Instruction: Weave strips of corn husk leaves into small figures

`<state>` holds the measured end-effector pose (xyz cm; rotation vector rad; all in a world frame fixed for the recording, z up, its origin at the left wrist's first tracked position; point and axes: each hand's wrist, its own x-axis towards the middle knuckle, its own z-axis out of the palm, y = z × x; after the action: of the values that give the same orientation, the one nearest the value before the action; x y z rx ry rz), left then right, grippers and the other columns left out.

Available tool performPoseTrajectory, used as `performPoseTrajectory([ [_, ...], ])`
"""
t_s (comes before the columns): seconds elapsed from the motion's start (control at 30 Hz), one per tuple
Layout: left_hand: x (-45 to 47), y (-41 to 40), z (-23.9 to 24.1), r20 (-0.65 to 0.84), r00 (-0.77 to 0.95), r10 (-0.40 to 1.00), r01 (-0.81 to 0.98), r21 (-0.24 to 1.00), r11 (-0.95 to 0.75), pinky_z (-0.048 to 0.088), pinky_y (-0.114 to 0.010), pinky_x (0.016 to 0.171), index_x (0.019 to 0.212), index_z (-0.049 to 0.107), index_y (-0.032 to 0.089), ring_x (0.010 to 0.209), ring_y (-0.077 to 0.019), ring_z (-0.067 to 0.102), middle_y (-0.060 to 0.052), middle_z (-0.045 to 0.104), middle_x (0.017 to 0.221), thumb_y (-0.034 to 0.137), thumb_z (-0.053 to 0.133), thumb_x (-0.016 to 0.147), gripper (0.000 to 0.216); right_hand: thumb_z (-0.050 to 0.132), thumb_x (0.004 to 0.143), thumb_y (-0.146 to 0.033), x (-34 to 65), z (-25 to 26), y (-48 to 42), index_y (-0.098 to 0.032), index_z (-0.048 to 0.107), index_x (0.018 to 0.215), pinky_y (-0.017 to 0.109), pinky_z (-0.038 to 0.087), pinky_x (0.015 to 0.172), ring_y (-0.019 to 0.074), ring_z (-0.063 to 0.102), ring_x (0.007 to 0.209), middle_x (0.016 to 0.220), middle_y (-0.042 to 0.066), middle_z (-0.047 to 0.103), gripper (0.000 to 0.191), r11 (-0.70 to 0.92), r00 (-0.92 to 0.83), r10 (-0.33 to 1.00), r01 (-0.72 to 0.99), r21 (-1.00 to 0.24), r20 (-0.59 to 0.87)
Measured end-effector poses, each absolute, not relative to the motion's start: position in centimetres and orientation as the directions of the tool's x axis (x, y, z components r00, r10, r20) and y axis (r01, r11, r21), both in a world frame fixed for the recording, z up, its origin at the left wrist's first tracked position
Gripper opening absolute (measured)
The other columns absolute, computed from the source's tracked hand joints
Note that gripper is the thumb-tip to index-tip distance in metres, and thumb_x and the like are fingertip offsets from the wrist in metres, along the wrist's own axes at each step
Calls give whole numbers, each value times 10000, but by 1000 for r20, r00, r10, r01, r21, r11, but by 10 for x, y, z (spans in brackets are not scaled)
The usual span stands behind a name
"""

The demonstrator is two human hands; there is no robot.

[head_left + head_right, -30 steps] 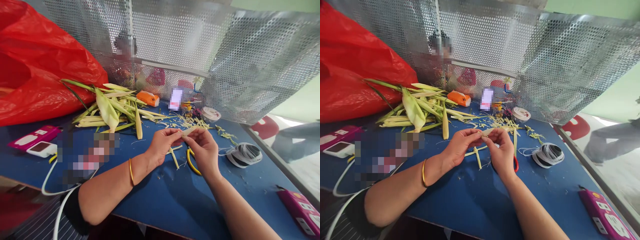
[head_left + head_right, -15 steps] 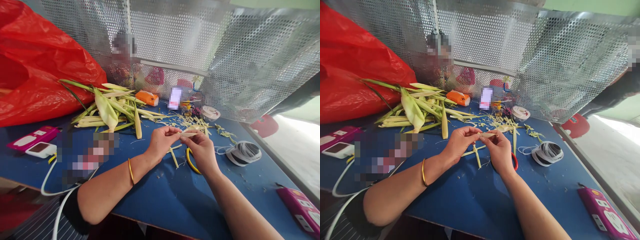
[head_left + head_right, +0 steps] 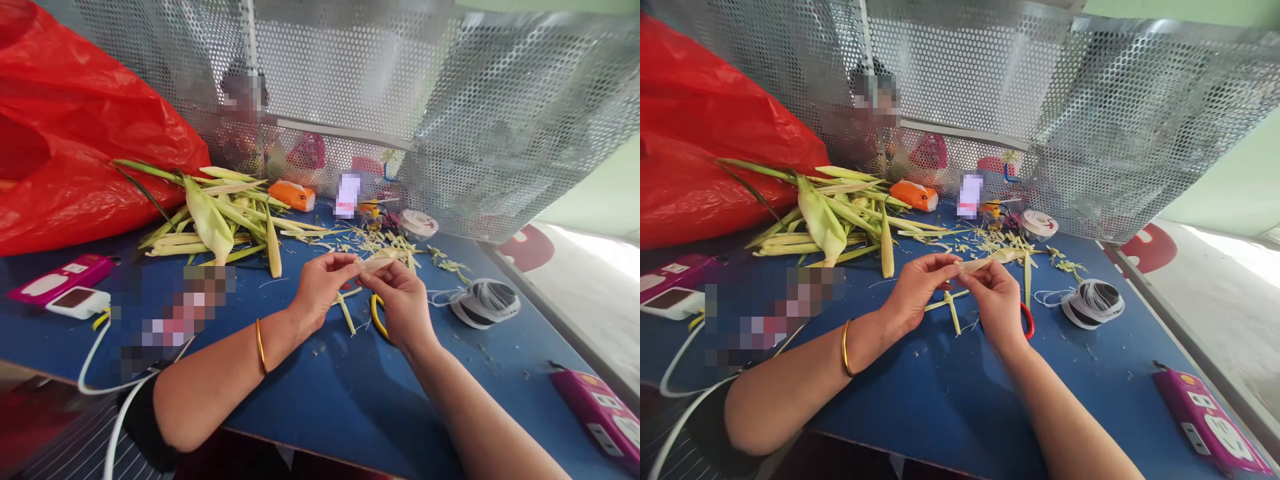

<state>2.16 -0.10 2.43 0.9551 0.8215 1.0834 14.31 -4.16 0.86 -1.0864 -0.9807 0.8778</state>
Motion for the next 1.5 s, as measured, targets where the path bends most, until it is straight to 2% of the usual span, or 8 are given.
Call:
performPoseTrajectory([
  [0.43,23,-6,26,-102,220,970,-252,955,158,480,-237,609,676,749,168,649,-115,601,-29,703,708,164,752,681,7,758,729,-315,148,5,-41,-208,648,867,339,524,727,192,666,737,741,9,708,207,247,338,895,170,-954,292],
  [0.83,24,-7,29,-109,291,951,-199,965,171,500,-240,605,669,700,148,572,-112,632,-19,678,634,119,704,720,59,743,722,-315,151,16,-43,-200,704,721,275,441,606,134,566,604,626,-21,641,121,225,374,885,179,-958,277],
  [1.0,22,0,28,-108,242,964,-193,968,157,512,-247,598,677,662,145,554,-120,641,-15,669,601,107,704,700,61,660,784,-424,169,22,-41,-195,693,842,307,470,659,172,625,673,729,15,685,238,183,241,935,302,-936,261],
  [1.07,18,6,27,-101,220,970,-193,970,145,505,-243,592,699,670,145,570,-128,653,-23,678,610,133,712,697,44,591,832,-436,183,26,-42,-199,664,973,321,471,684,195,642,741,805,36,698,285,133,119,966,539,-832,231],
  [1.13,15,13,27,-96,198,975,-211,968,138,498,-239,584,719,676,147,582,-129,658,-28,690,631,164,721,694,54,599,816,-351,194,26,-44,-191,637,1018,332,447,682,221,641,769,846,65,695,260,-14,79,990,882,-472,119],
  [1.23,10,22,25,-117,190,975,-251,954,164,496,-233,573,730,682,147,598,-128,661,-34,700,653,204,726,697,79,582,778,-215,199,19,-45,-134,592,1074,353,430,666,303,664,870,992,173,678,307,-179,180,976,984,19,-127],
  [1.3,8,27,23,-148,187,971,-282,939,197,498,-225,563,742,686,147,615,-130,670,-44,712,680,218,734,697,97,556,764,-165,197,13,-44,-120,558,1128,353,431,659,328,671,912,1031,202,666,367,-172,191,958,980,104,-212],
  [1.5,6,37,19,-224,150,963,-359,895,264,471,-183,508,771,684,135,610,-120,680,-38,710,676,167,723,723,69,563,755,-165,197,5,-38,-108,557,1134,347,425,662,342,680,920,1002,214,685,383,-186,200,956,979,83,-214],
])
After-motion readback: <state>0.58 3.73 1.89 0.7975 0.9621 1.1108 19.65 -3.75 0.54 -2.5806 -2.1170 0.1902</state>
